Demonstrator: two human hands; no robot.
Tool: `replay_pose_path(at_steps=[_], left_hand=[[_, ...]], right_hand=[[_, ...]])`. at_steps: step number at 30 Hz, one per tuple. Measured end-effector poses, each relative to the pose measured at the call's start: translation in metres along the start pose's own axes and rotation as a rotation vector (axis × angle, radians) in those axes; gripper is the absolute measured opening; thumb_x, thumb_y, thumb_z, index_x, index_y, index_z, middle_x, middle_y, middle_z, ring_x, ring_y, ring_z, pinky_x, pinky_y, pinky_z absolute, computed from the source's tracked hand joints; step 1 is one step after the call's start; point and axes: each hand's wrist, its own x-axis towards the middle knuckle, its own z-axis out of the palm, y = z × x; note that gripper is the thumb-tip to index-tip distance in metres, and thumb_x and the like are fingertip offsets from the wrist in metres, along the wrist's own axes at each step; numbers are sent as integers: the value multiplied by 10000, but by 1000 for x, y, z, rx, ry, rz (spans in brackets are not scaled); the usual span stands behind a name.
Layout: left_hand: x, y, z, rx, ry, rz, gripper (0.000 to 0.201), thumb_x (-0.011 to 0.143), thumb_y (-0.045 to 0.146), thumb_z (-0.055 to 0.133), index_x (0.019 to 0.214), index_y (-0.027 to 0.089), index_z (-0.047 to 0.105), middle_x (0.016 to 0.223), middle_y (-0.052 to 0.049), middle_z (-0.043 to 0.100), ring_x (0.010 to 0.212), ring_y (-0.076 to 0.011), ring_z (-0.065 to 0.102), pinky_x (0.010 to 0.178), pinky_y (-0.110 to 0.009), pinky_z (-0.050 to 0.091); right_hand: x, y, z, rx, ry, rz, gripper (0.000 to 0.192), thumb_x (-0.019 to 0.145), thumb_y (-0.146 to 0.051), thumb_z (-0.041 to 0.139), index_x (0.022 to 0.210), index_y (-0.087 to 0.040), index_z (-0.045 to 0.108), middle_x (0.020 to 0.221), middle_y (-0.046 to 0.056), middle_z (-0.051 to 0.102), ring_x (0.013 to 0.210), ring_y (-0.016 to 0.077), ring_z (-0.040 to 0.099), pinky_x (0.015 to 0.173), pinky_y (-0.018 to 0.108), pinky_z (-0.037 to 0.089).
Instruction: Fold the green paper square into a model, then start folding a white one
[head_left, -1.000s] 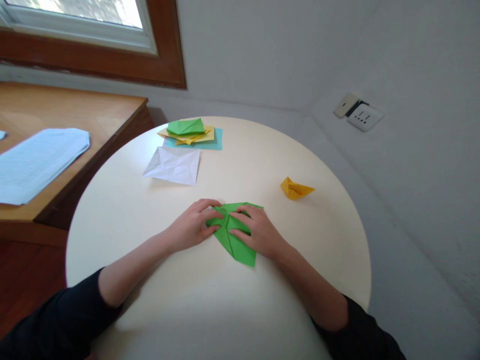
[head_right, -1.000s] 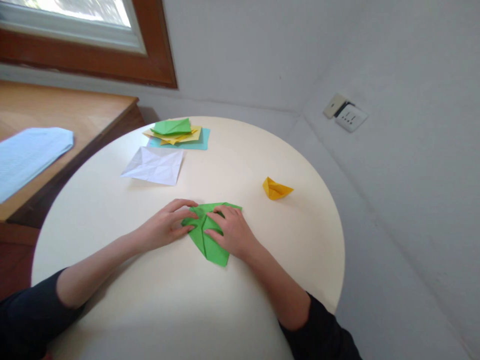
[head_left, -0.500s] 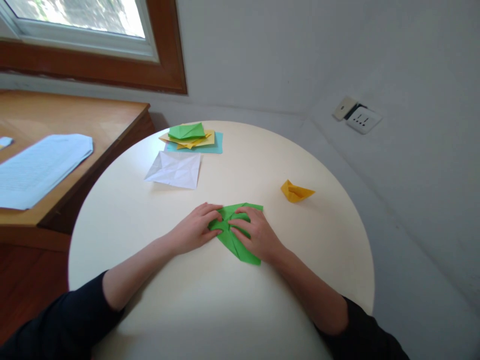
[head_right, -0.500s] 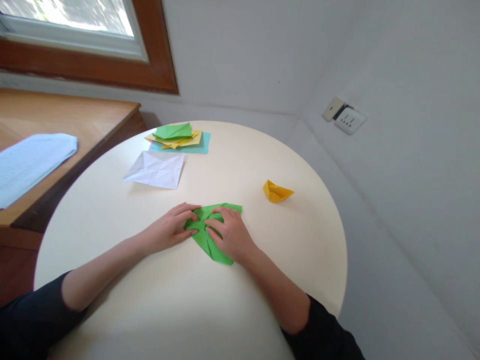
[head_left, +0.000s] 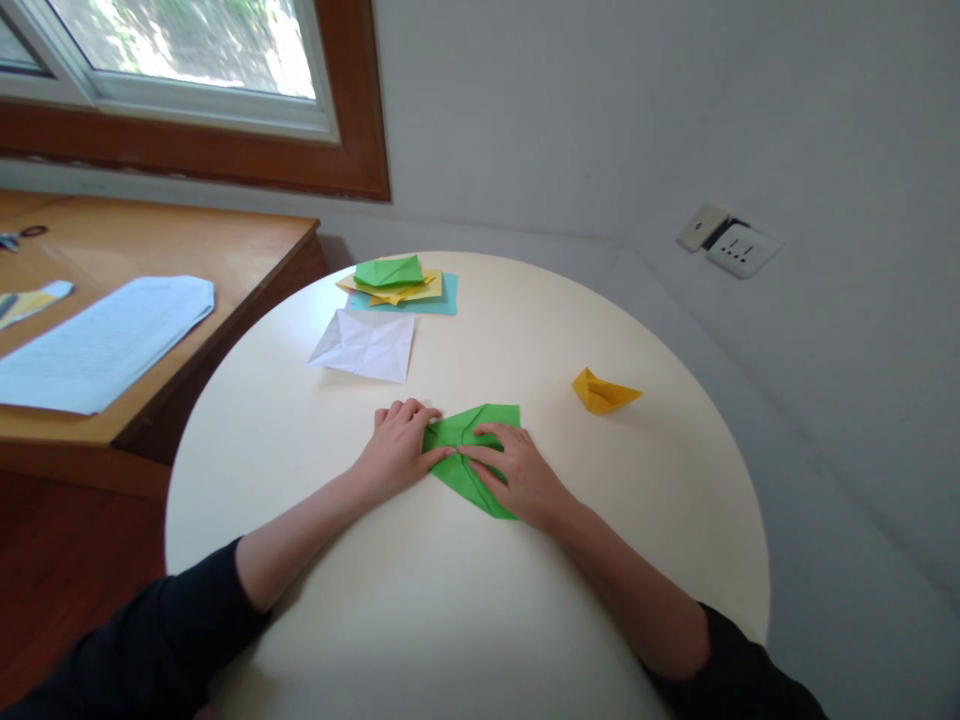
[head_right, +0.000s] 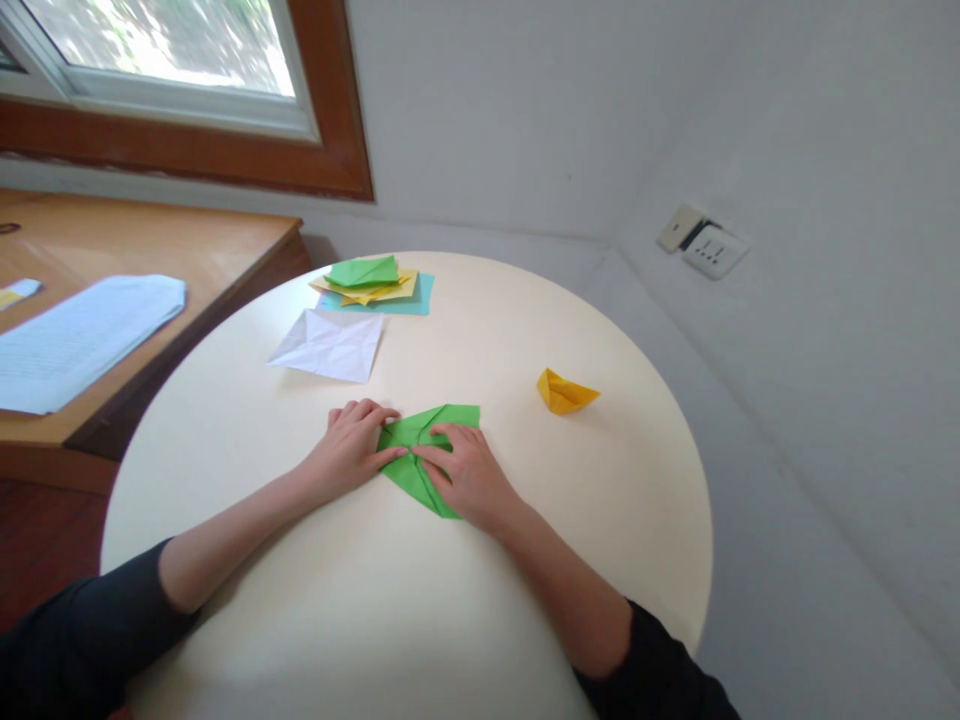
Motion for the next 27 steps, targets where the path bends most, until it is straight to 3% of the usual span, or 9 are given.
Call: replay_pose_path(at_steps=[10, 16, 19, 23, 27], left_hand=[[4, 2, 8, -196, 1, -93, 293, 678, 290, 635, 894, 193, 462, 902, -27, 557, 883, -227, 492, 799, -369, 316], [4, 8, 6, -382, -14, -126, 377, 658, 224, 617, 983, 216, 426, 792, 30, 590, 776, -183, 552, 884, -404, 287], [3, 8, 7, -479, 5, -168, 441, 639, 207, 619, 1040, 233, 438, 709, 61, 585, 677, -156, 553, 832, -375, 345], [3, 6, 8, -688, 10, -198, 426, 614, 200, 623, 1012, 231, 474, 620, 85, 560, 569, -121, 529, 656, -276, 403], [5, 4, 1, -898, 6, -242, 360, 586, 232, 650, 919, 193, 520, 593, 74, 557, 545, -120, 528, 530, -227, 386]], right_hand=[[-1, 0, 0, 0, -11, -21, 230, 832, -179, 539, 1010, -241, 671, 1044, 107, 600, 982, 226, 562, 811, 385, 434], [-1, 2, 2, 24, 19, -34, 221, 833, -176, 536, 1000, -228, 672, 1035, 108, 606, 979, 228, 565, 818, 400, 434], [0, 1, 1, 39, 61, -66, 195, 830, -167, 532, 952, -217, 677, 1007, 102, 621, 946, 222, 577, 796, 396, 449], [3, -1, -6, 135, 292, -36, 162, 831, -150, 516, 885, -217, 654, 863, 60, 634, 829, 180, 591, 738, 347, 484], [2, 4, -16, 222, 606, 144, 152, 808, -165, 546, 915, -242, 622, 863, 42, 583, 839, 174, 568, 742, 342, 491]])
